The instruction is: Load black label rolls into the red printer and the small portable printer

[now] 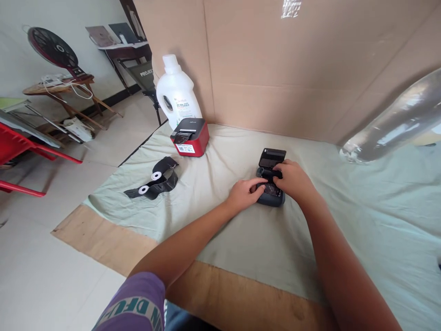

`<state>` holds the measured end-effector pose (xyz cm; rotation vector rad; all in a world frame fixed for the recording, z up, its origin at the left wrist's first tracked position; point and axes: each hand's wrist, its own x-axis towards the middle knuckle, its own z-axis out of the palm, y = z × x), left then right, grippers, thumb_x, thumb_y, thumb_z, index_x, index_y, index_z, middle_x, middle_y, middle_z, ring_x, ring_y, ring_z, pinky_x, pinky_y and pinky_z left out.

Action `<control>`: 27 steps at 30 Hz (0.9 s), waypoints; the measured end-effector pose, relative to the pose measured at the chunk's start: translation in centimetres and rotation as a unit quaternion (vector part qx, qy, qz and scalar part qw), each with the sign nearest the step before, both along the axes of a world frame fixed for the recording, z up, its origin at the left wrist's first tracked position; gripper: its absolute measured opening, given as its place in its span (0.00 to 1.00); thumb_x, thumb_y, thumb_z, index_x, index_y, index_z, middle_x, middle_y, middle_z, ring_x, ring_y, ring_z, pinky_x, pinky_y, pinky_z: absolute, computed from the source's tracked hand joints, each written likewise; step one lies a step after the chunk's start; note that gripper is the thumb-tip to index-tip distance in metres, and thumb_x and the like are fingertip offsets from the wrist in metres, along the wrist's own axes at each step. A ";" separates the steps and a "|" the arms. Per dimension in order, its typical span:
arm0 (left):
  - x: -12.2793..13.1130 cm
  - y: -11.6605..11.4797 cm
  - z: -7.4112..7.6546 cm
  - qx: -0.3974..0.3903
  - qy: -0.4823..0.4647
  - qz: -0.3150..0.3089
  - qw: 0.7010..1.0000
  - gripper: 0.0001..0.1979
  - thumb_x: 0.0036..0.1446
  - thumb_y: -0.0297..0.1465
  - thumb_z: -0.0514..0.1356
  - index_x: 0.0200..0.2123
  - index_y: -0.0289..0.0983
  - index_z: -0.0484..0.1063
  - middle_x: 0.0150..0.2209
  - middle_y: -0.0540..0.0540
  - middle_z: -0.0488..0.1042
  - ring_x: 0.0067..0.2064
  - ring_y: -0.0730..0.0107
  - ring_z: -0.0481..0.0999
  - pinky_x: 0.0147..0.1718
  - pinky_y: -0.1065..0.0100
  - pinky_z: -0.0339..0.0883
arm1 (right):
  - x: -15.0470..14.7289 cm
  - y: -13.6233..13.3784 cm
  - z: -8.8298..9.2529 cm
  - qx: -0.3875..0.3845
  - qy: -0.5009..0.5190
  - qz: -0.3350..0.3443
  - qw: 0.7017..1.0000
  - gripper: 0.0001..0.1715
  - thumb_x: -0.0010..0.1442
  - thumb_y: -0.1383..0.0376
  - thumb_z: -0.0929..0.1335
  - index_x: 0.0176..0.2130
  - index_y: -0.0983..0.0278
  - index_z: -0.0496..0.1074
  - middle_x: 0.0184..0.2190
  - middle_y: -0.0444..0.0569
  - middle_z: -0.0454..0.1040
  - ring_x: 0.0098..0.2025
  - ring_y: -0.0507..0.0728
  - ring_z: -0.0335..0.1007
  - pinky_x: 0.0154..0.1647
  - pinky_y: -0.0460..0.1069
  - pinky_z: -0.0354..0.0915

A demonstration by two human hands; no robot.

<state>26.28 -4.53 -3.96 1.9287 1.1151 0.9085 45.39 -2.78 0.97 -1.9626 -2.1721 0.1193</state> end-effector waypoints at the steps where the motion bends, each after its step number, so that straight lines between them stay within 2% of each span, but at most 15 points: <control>1: 0.0 -0.1 0.0 0.011 0.013 0.003 1.000 0.16 0.62 0.37 0.58 0.49 0.42 0.79 0.20 0.54 0.65 0.25 0.74 0.64 0.27 0.72 0.59 | 0.0 0.0 -0.1 0.003 0.014 -0.005 1.000 0.20 0.56 0.66 0.68 0.49 0.66 0.77 0.47 0.58 0.73 0.49 0.66 0.68 0.46 0.56 0.67; 6: 0.0 -0.6 0.4 0.058 0.054 -0.001 0.997 0.18 0.59 0.31 0.57 0.50 0.44 0.79 0.20 0.55 0.69 0.25 0.75 0.67 0.30 0.73 0.63 | -0.3 0.0 -0.5 0.011 0.077 -0.007 0.997 0.11 0.56 0.64 0.69 0.40 0.60 0.78 0.43 0.54 0.71 0.45 0.63 0.69 0.46 0.57 0.67; 8: 0.0 -0.9 0.5 0.071 0.066 -0.001 0.995 0.18 0.58 0.30 0.57 0.50 0.44 0.79 0.20 0.55 0.69 0.24 0.75 0.68 0.30 0.73 0.64 | -0.5 0.1 -0.7 0.054 0.095 -0.034 0.993 0.11 0.57 0.62 0.68 0.40 0.61 0.78 0.43 0.56 0.71 0.47 0.65 0.69 0.48 0.58 0.67; 10: 0.0 -1.1 0.4 0.096 0.082 0.003 0.992 0.20 0.57 0.32 0.59 0.53 0.45 0.78 0.20 0.56 0.70 0.24 0.75 0.68 0.30 0.73 0.65 | -0.6 0.4 -0.8 0.131 0.114 -0.059 0.983 0.18 0.59 0.61 0.67 0.48 0.63 0.75 0.48 0.59 0.69 0.51 0.67 0.66 0.52 0.61 0.66; 13: 0.3 -1.2 -0.2 0.152 0.097 0.021 0.983 0.19 0.57 0.33 0.60 0.52 0.46 0.79 0.20 0.56 0.72 0.23 0.75 0.69 0.28 0.73 0.65 | -0.2 0.8 -0.8 0.191 0.143 -0.031 0.971 0.31 0.61 0.62 0.65 0.62 0.65 0.64 0.56 0.63 0.66 0.56 0.69 0.63 0.56 0.65 0.63; 15: 0.4 -1.1 -0.7 0.188 0.092 0.030 0.977 0.17 0.58 0.32 0.59 0.48 0.46 0.81 0.21 0.54 0.75 0.23 0.76 0.71 0.28 0.73 0.65 | 0.3 0.9 -0.4 0.176 0.164 0.006 0.971 0.29 0.62 0.63 0.64 0.61 0.64 0.64 0.54 0.61 0.68 0.52 0.66 0.67 0.55 0.63 0.65; 18: 0.5 -0.8 -1.3 0.230 0.077 0.032 0.970 0.15 0.60 0.30 0.58 0.45 0.45 0.82 0.25 0.51 0.79 0.25 0.76 0.73 0.29 0.74 0.66 | 1.1 0.5 0.7 0.122 0.167 0.064 0.976 0.21 0.60 0.63 0.65 0.52 0.62 0.73 0.48 0.56 0.71 0.44 0.62 0.72 0.50 0.58 0.68; 21: 0.3 -0.7 -1.3 0.241 0.076 0.021 0.967 0.15 0.61 0.30 0.57 0.44 0.44 0.82 0.25 0.50 0.79 0.25 0.74 0.75 0.32 0.72 0.69 | 1.6 -0.3 2.0 0.005 0.136 0.114 0.984 0.17 0.57 0.64 0.66 0.45 0.61 0.78 0.42 0.52 0.73 0.37 0.58 0.73 0.43 0.54 0.70; 24: 0.1 -1.0 -0.8 0.218 0.092 -0.002 0.972 0.16 0.61 0.31 0.55 0.44 0.43 0.82 0.24 0.49 0.78 0.26 0.72 0.75 0.35 0.70 0.70 | 1.8 -0.7 2.7 -0.080 0.105 0.100 0.986 0.15 0.58 0.63 0.65 0.41 0.59 0.80 0.36 0.49 0.75 0.32 0.56 0.71 0.37 0.52 0.68; 27: -0.1 -1.4 0.0 0.172 0.097 0.002 0.980 0.18 0.59 0.32 0.55 0.48 0.42 0.80 0.22 0.50 0.76 0.26 0.71 0.74 0.34 0.69 0.70 | 2.0 -0.6 2.6 -0.062 0.102 0.068 0.991 0.19 0.59 0.58 0.65 0.47 0.59 0.79 0.36 0.50 0.76 0.33 0.57 0.71 0.38 0.53 0.68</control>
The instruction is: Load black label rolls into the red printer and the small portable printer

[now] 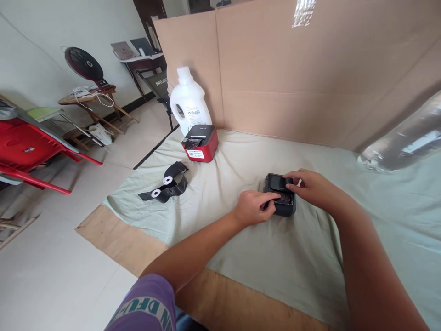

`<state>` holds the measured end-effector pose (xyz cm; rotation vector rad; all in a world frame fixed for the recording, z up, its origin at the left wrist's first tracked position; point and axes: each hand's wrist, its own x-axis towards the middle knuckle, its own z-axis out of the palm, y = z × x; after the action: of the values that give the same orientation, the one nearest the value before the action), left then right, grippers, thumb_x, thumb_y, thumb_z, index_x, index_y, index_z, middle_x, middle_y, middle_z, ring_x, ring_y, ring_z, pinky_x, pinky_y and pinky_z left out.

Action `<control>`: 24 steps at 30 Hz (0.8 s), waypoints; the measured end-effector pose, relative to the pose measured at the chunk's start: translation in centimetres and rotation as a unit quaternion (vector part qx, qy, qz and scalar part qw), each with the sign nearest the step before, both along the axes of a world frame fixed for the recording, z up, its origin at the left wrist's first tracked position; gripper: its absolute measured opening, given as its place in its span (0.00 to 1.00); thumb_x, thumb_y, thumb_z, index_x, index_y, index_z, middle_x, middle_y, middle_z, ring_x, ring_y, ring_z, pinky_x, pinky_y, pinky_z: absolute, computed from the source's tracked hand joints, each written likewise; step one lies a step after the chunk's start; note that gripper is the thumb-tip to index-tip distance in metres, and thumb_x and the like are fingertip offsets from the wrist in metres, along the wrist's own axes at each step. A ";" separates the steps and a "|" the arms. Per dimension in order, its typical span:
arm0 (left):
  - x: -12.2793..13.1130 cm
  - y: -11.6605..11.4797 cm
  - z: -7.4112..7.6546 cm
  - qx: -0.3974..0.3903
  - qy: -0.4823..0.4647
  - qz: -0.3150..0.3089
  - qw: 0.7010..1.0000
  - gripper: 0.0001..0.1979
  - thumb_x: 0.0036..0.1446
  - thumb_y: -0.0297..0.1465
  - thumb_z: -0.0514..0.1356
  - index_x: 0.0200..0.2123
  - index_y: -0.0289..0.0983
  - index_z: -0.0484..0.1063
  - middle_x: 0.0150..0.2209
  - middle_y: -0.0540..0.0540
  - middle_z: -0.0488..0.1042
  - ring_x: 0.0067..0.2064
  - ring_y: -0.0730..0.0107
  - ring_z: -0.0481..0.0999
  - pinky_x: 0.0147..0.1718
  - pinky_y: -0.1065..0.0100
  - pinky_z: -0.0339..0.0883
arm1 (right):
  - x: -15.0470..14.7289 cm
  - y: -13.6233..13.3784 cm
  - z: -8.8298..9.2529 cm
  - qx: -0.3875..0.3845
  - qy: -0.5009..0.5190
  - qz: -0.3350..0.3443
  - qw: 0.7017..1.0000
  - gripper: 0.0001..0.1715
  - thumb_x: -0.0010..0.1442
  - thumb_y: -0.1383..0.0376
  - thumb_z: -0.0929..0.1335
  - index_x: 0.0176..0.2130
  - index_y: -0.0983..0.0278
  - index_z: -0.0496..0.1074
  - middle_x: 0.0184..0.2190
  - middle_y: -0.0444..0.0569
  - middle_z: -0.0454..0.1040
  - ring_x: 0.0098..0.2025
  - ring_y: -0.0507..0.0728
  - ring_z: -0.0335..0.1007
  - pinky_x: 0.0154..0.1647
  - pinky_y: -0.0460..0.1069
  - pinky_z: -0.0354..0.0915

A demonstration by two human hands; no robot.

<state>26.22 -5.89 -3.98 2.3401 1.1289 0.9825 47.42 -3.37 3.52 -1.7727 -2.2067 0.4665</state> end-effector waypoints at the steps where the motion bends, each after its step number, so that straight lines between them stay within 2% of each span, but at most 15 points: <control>1: 0.0 0.0 0.3 -0.021 -0.003 0.008 1.000 0.20 0.58 0.32 0.55 0.51 0.41 0.79 0.22 0.51 0.75 0.26 0.70 0.74 0.34 0.69 0.70 | 0.1 0.1 -0.1 -0.003 0.003 -0.014 1.000 0.22 0.58 0.57 0.66 0.50 0.59 0.77 0.37 0.51 0.76 0.33 0.58 0.72 0.39 0.54 0.68; 4: -0.1 0.1 0.9 -0.086 -0.011 0.042 0.995 0.25 0.58 0.31 0.55 0.59 0.42 0.72 0.24 0.52 0.75 0.27 0.70 0.73 0.34 0.70 0.69 | 0.6 0.4 -0.4 -0.070 0.022 -0.053 0.996 0.29 0.57 0.54 0.67 0.55 0.61 0.73 0.38 0.51 0.77 0.34 0.59 0.74 0.40 0.55 0.70; 6: -0.1 0.4 1.2 -0.119 -0.011 0.059 0.991 0.25 0.59 0.31 0.54 0.59 0.45 0.72 0.27 0.52 0.76 0.29 0.70 0.73 0.35 0.70 0.69 | 0.9 0.6 -0.6 -0.117 0.045 -0.059 0.990 0.30 0.57 0.54 0.67 0.57 0.61 0.71 0.38 0.51 0.78 0.33 0.58 0.74 0.39 0.54 0.70; 9: -0.2 0.8 1.3 -0.151 -0.008 0.063 0.986 0.24 0.59 0.29 0.53 0.57 0.46 0.74 0.30 0.51 0.77 0.32 0.68 0.74 0.36 0.70 0.68 | 1.3 0.7 -1.0 -0.148 0.084 -0.056 0.984 0.32 0.56 0.55 0.68 0.59 0.59 0.69 0.39 0.50 0.77 0.31 0.56 0.73 0.35 0.52 0.69; 15: -0.4 1.1 1.3 -0.156 0.019 0.069 0.985 0.21 0.61 0.30 0.52 0.54 0.48 0.76 0.31 0.51 0.78 0.34 0.66 0.76 0.37 0.68 0.67 | 1.4 0.6 -1.6 -0.214 0.160 -0.086 0.960 0.35 0.57 0.55 0.68 0.62 0.60 0.64 0.32 0.47 0.74 0.26 0.53 0.69 0.26 0.48 0.65; 19: -0.3 1.0 1.4 -0.150 0.044 0.054 0.986 0.22 0.63 0.33 0.53 0.59 0.49 0.70 0.33 0.51 0.79 0.36 0.64 0.78 0.38 0.66 0.68 | 1.2 0.6 -1.2 -0.241 0.187 -0.112 0.946 0.40 0.56 0.56 0.70 0.64 0.62 0.61 0.37 0.52 0.77 0.29 0.56 0.73 0.23 0.46 0.64; 20: -0.2 1.0 1.5 -0.151 0.054 0.050 0.986 0.24 0.63 0.36 0.54 0.63 0.48 0.66 0.34 0.50 0.79 0.37 0.62 0.78 0.38 0.65 0.69 | 1.0 0.5 -1.3 -0.236 0.196 -0.124 0.944 0.42 0.55 0.56 0.71 0.65 0.63 0.60 0.38 0.53 0.77 0.30 0.57 0.74 0.23 0.46 0.64; 22: -0.1 0.9 1.7 -0.155 0.082 0.048 0.983 0.35 0.62 0.46 0.57 0.69 0.45 0.54 0.39 0.46 0.80 0.40 0.56 0.80 0.40 0.62 0.70 | 0.3 -0.3 -2.0 -0.202 0.219 -0.160 0.941 0.44 0.56 0.55 0.71 0.65 0.66 0.59 0.40 0.57 0.78 0.33 0.59 0.76 0.25 0.49 0.68; 24: -0.1 0.8 1.8 -0.161 0.116 0.042 0.979 0.51 0.55 0.55 0.60 0.72 0.40 0.43 0.45 0.40 0.79 0.45 0.48 0.80 0.42 0.58 0.71 | -0.9 -1.8 -3.4 -0.123 0.244 -0.209 0.939 0.37 0.59 0.54 0.68 0.62 0.69 0.64 0.42 0.60 0.78 0.38 0.62 0.77 0.33 0.53 0.72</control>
<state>26.11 -5.13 -2.22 2.1950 1.3696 0.5104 46.56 -5.13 0.11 -1.9161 -1.4387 0.9852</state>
